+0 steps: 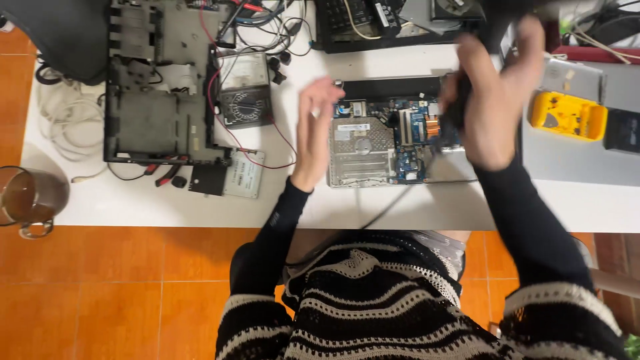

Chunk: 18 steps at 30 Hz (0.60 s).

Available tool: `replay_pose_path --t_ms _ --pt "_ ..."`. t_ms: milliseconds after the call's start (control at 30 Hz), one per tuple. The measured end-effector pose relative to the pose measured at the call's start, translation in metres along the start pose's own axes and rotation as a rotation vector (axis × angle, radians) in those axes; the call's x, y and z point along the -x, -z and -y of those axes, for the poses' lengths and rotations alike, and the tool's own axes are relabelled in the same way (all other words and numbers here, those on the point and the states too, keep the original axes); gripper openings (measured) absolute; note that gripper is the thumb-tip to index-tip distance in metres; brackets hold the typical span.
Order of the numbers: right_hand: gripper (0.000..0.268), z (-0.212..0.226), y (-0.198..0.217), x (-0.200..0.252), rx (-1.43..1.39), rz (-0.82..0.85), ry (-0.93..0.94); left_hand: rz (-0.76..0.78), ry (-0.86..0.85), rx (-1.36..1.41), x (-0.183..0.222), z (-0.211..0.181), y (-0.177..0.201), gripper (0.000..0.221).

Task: The person works on a disassembled laptop motherboard on a white workbench. They unscrew a component with a screwdriver, blow hot air over the board with a hair dryer, probe the board with multimeter test leads, and reseat and adjust the cooling fan and board components by hand.

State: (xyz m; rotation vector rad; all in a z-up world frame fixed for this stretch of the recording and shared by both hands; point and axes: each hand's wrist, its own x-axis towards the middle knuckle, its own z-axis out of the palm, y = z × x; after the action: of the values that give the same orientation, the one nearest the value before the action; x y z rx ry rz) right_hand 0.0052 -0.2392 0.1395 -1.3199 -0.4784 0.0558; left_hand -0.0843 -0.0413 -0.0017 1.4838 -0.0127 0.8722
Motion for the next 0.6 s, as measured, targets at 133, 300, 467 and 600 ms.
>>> replay_pose_path --t_ms 133,300,467,600 --pt "0.018 -0.086 -0.025 -0.094 -0.004 0.169 0.045 0.191 0.045 -0.079 0.017 -0.010 0.015 0.051" --pt "0.020 -0.224 -0.078 -0.209 -0.122 0.245 -0.015 0.386 0.098 -0.126 0.015 0.001 0.031 0.074" --pt "0.021 -0.264 -0.133 -0.245 -0.123 0.209 -0.031 0.332 0.276 -0.404 0.016 0.003 0.028 0.095" --pt "0.020 -0.292 -0.153 -0.272 -0.091 0.141 -0.124 0.238 0.157 -0.546 0.032 0.011 0.025 0.101"
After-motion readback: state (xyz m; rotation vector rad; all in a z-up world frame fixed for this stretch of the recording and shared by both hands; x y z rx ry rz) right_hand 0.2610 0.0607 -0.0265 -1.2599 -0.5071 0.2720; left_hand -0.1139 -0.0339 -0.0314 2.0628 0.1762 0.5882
